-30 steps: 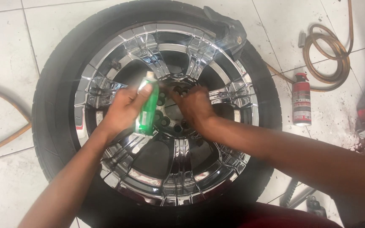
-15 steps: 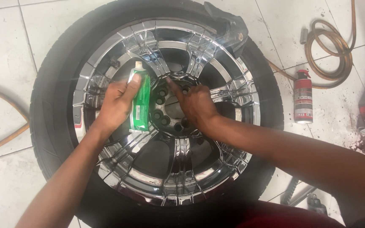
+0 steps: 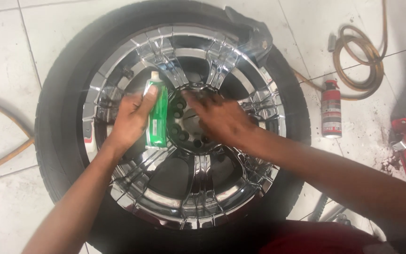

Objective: Polishing the center of a chrome car rim with a cloth and compound.

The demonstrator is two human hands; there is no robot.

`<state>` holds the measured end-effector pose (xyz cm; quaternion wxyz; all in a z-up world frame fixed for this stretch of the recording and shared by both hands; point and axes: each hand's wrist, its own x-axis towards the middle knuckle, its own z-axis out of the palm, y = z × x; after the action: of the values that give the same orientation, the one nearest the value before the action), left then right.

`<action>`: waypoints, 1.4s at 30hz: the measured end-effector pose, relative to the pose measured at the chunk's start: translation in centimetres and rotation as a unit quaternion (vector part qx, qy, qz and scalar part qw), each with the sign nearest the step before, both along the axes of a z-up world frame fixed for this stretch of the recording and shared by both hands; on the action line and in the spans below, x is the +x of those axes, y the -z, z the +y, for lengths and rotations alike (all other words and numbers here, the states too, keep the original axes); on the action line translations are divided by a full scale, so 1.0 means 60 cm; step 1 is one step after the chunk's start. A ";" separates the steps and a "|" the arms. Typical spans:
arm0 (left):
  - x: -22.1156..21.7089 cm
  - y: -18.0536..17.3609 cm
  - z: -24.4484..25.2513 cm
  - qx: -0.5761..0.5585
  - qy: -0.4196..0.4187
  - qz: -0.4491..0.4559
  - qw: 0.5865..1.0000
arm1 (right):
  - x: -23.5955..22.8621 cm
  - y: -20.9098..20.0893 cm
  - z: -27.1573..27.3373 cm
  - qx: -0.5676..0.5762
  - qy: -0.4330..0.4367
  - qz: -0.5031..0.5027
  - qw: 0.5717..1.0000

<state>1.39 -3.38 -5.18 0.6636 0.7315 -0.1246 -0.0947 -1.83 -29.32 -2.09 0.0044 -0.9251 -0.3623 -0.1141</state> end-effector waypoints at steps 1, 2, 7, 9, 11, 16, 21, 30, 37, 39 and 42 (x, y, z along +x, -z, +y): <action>0.003 0.002 -0.001 -0.003 0.002 -0.005 1.000 | 0.001 -0.026 0.003 -0.003 0.002 -0.005 1.000; 0.002 0.006 0.000 0.031 -0.015 0.025 0.999 | -0.003 -0.050 0.009 0.075 0.114 0.134 0.982; -0.002 0.018 0.002 0.020 -0.011 -0.017 1.000 | 0.009 -0.030 0.014 0.357 0.155 0.115 0.914; 0.002 0.016 -0.001 0.036 -0.025 0.054 0.998 | 0.028 0.039 0.019 0.705 0.047 0.366 0.605; 0.007 0.000 -0.008 0.043 -0.003 0.024 0.999 | 0.012 0.025 0.054 0.574 0.162 0.235 0.767; 0.040 0.000 -0.015 0.143 0.046 -0.039 0.988 | -0.023 0.048 0.097 0.361 0.267 0.099 0.888; 0.047 0.006 0.001 0.184 0.031 0.018 0.982 | -0.027 0.068 0.128 0.310 0.361 0.080 0.876; 0.050 -0.011 -0.011 0.130 -0.012 -0.020 0.991 | -0.022 0.075 0.139 0.452 0.253 0.166 0.839; 0.045 0.014 0.003 0.171 -0.015 -0.102 0.980 | 0.015 0.086 0.139 0.407 0.315 0.073 0.854; 0.046 0.025 0.006 0.149 -0.025 -0.116 0.982 | 0.026 0.074 0.127 0.353 0.459 0.132 0.805; 0.043 0.032 0.008 0.136 -0.026 -0.080 0.987 | 0.024 0.091 0.081 0.347 0.424 0.076 0.833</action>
<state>3.96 -2.90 -7.07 0.5485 0.8230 -0.1440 -0.0343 -0.41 -24.43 -7.53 0.3035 -0.9316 0.1300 -0.1523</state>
